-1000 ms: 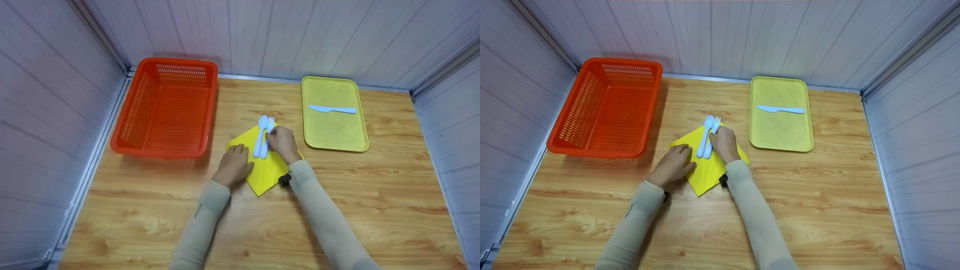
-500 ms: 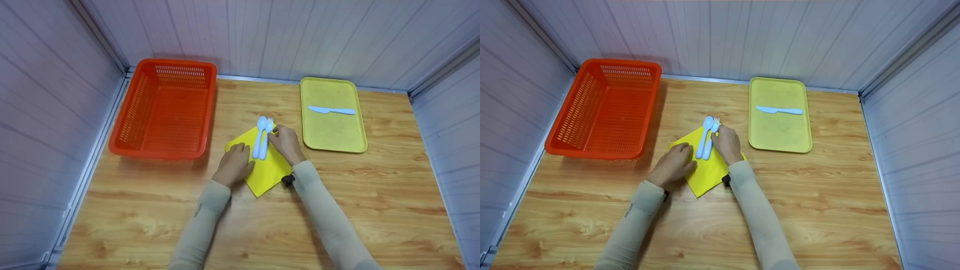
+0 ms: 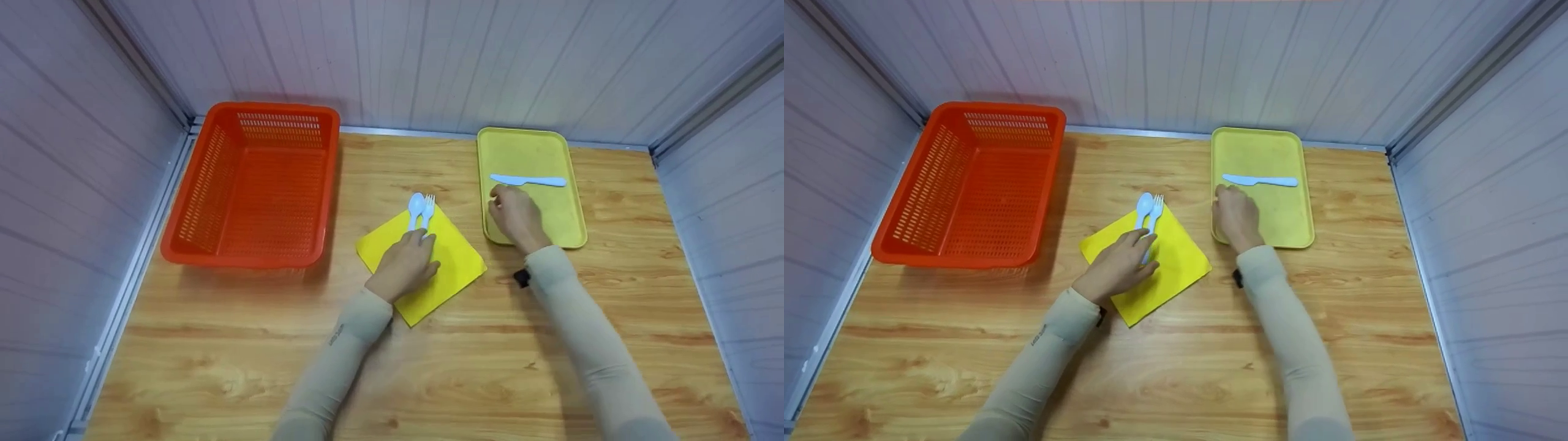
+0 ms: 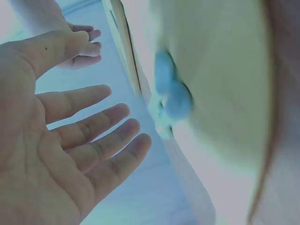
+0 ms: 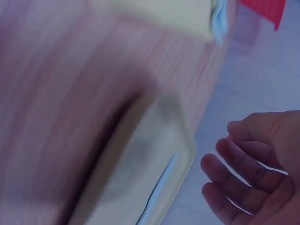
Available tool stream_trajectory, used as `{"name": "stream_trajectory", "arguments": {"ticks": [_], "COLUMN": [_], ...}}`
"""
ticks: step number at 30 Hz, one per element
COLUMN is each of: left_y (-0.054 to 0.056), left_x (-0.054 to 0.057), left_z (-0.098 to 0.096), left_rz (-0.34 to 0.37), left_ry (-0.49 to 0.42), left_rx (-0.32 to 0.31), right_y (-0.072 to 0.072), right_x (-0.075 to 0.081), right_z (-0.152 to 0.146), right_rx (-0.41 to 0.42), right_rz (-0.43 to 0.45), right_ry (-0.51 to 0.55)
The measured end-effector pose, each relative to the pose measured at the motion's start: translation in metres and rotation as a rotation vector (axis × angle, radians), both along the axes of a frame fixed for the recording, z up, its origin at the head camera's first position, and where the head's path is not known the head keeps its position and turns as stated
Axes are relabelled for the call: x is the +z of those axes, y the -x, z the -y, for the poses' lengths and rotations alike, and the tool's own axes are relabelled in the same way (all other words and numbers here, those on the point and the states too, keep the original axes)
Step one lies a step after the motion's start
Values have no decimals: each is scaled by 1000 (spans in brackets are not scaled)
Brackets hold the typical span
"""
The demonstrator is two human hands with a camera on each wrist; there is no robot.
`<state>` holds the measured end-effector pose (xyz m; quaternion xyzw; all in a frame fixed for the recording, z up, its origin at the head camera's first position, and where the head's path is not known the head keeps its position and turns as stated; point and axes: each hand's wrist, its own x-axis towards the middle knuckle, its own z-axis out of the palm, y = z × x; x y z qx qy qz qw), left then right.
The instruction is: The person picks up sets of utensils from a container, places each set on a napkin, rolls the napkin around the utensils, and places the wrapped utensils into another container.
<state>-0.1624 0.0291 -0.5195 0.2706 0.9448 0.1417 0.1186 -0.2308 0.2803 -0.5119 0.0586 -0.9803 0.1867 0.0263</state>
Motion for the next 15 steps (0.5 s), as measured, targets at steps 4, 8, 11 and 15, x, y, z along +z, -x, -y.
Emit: {"name": "stream_trajectory", "arguments": {"ticks": [4, 8, 11, 15], "left_y": [7, 13, 16, 18], "left_x": [4, 7, 6, 2], "left_z": [-23, -51, -72, -97], "left_rz": [0, -48, -87, -83], "left_ry": [24, 4, 7, 63], "left_rx": [-54, -130, -183, -244], "right_y": [12, 22, 31, 42], "right_x": [0, -4, -11, -21], "right_z": [-36, -61, -72, -82], "right_rx": [-24, -65, -75, -79], "right_rz": [-39, -42, -35, -3], "right_ry": [-58, -69, -66, -116]}}
